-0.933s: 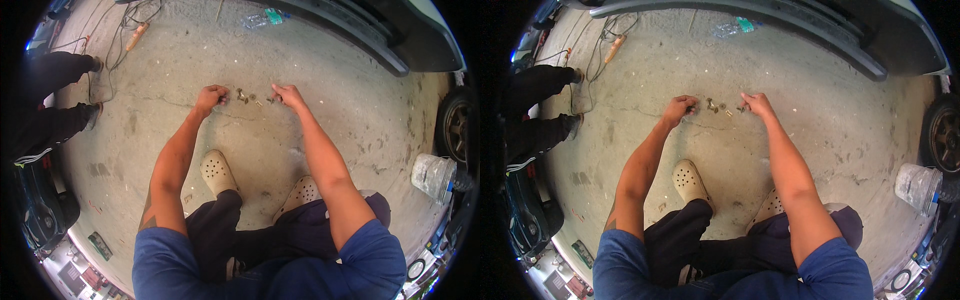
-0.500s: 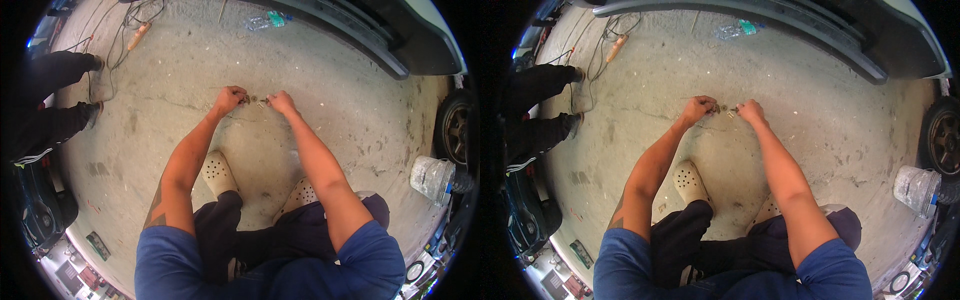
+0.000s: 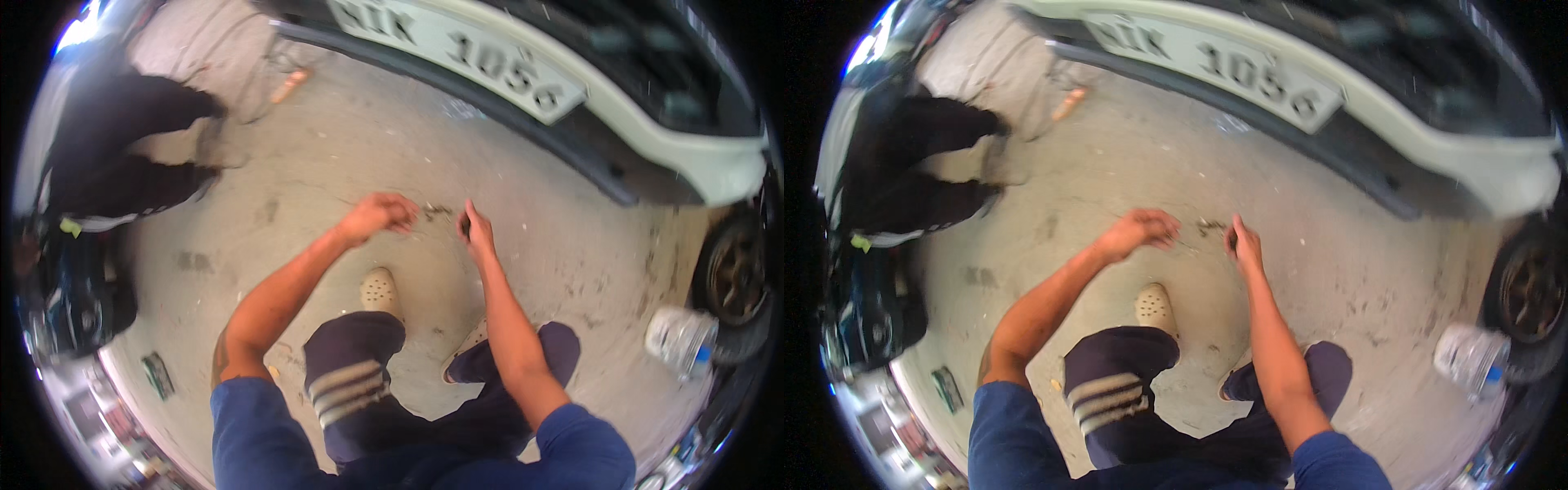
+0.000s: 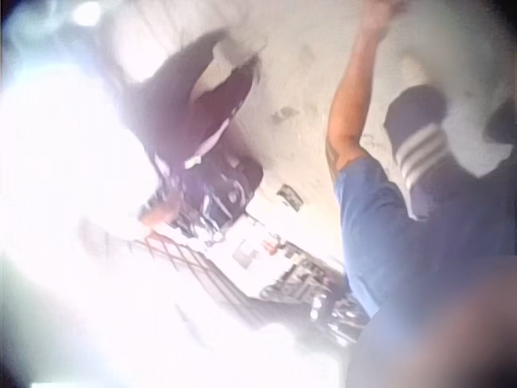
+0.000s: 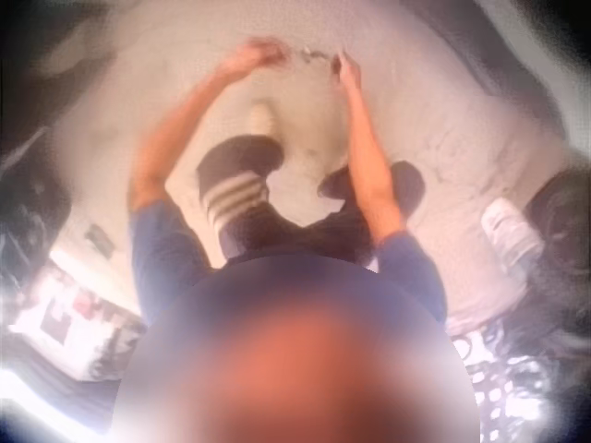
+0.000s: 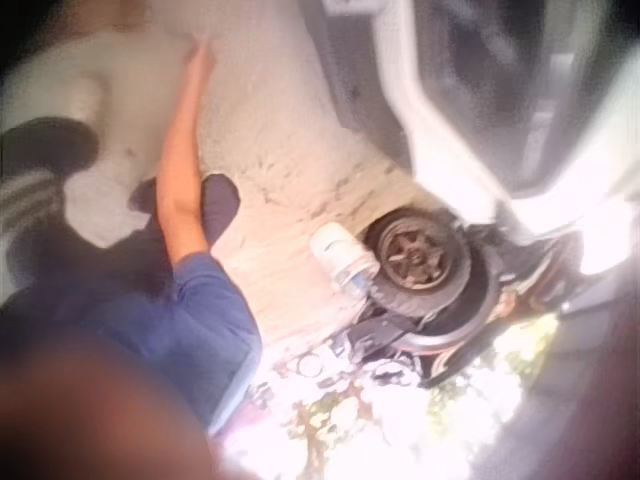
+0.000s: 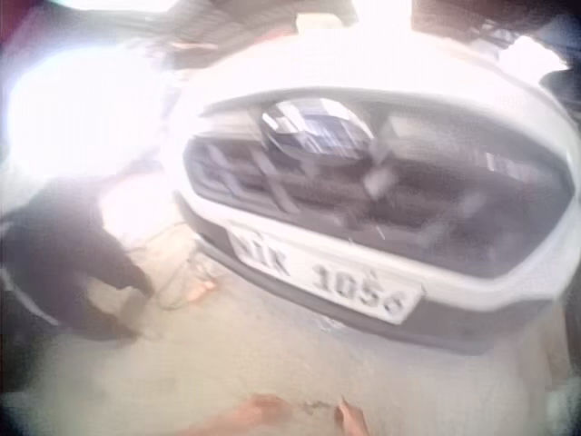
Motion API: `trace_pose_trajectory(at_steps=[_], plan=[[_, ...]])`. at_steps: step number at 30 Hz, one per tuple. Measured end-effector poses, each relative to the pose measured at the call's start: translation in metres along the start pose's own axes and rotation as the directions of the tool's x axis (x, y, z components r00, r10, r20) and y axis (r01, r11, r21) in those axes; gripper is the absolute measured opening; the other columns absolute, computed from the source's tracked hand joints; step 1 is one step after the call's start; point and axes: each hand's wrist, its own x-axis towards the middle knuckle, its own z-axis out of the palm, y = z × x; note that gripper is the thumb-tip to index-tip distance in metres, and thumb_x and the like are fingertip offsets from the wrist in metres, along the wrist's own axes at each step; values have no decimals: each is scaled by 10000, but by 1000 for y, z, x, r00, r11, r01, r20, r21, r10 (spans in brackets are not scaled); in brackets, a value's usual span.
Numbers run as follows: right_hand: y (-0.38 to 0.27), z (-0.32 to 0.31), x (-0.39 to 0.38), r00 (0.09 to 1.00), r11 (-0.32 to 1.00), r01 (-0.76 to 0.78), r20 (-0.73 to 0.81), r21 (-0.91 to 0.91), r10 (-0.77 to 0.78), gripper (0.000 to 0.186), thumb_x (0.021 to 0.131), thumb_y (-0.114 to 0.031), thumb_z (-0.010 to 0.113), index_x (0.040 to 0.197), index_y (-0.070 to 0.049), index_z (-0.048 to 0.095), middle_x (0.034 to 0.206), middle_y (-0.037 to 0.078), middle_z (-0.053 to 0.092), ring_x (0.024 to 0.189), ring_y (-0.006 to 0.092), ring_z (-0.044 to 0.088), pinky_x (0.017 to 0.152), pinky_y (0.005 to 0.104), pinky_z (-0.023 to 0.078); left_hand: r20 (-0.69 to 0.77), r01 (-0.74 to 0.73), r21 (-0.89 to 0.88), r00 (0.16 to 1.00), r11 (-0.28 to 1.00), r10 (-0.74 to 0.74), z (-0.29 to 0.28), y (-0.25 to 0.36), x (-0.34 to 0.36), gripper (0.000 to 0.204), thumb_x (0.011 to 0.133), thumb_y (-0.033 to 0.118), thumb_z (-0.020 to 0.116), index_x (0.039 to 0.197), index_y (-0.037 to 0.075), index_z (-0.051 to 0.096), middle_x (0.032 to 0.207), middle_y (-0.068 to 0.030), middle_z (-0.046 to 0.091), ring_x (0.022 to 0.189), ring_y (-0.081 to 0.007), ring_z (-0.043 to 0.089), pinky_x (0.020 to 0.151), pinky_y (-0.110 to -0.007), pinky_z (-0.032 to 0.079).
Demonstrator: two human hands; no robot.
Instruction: The person kneels beside a dark green car and uses a red plastic trim tool to pry and adjust the front bumper near the wheel arch. They then gather small plastic fasteners from the floor, sort them, and insert them into the bumper to secure it. A green toolbox is opened and tools are handled during the process.
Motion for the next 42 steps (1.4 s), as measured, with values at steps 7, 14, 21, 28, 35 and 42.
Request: trace_pose_trajectory(at_steps=[7, 14, 21, 28, 35, 42], plan=[[-103, 84, -238, 935, 866, -350, 195, 358, 297, 245, 1025, -324, 603, 937, -99, 640, 874, 57, 685, 837, 212, 677, 749, 331, 552, 13, -274, 297, 959, 915, 283, 123, 103, -206, 288, 914, 46, 671, 1197, 13, 709, 1071, -118, 766, 973, -181, 698, 907, -379, 542], [-227, 173, -432, 700, 734, -655, 513, 182, 498, 201, 1030, -250, 556, 1035, -68, 641, 1037, 111, 690, 1008, 278, 671, 925, 440, 551, -363, -187, 649, 776, 738, 516, 232, 183, -409, 226, 821, 22, 613, 1030, -18, 688, 1042, -188, 704, 992, -403, 669, 821, -480, 526], [-247, 329, -516, 456, 655, -746, 628, -116, 631, 183, 1035, -219, 559, 1015, -55, 638, 1000, 136, 691, 1008, 295, 666, 939, 436, 543, -718, -80, 576, 426, 814, 550, 206, 232, -584, 166, 864, 70, 608, 1011, 18, 664, 1005, -147, 650, 984, -368, 657, 805, -470, 539], [-233, 473, -591, 288, 571, -725, 582, -386, 760, 198, 1047, -204, 542, 1000, -35, 636, 1031, 162, 672, 1019, 307, 641, 952, 437, 529, -869, 47, 475, 183, 879, 460, 153, 227, -700, 166, 909, 54, 596, 1062, 41, 658, 1068, -173, 640, 1001, -387, 636, 835, -478, 538], [-212, 553, -648, 174, 461, -780, 561, -424, 810, 198, 1050, -210, 541, 993, -43, 631, 1037, 153, 663, 1020, 316, 632, 942, 446, 530, -915, 139, 402, 38, 905, 401, 134, 223, -769, 306, 840, -53, 605, 1125, 47, 658, 1133, -158, 639, 1062, -377, 631, 870, -468, 544], [-199, 606, -679, 136, 416, -769, 512, -486, 848, 178, 1048, -208, 545, 1000, -56, 626, 1037, 150, 660, 1011, 301, 632, 941, 441, 528, -927, 83, 366, -55, 927, 371, 107, 227, -825, 314, 854, -48, 603, 1137, 57, 691, 1121, -147, 672, 1043, -380, 656, 863, -460, 561]])
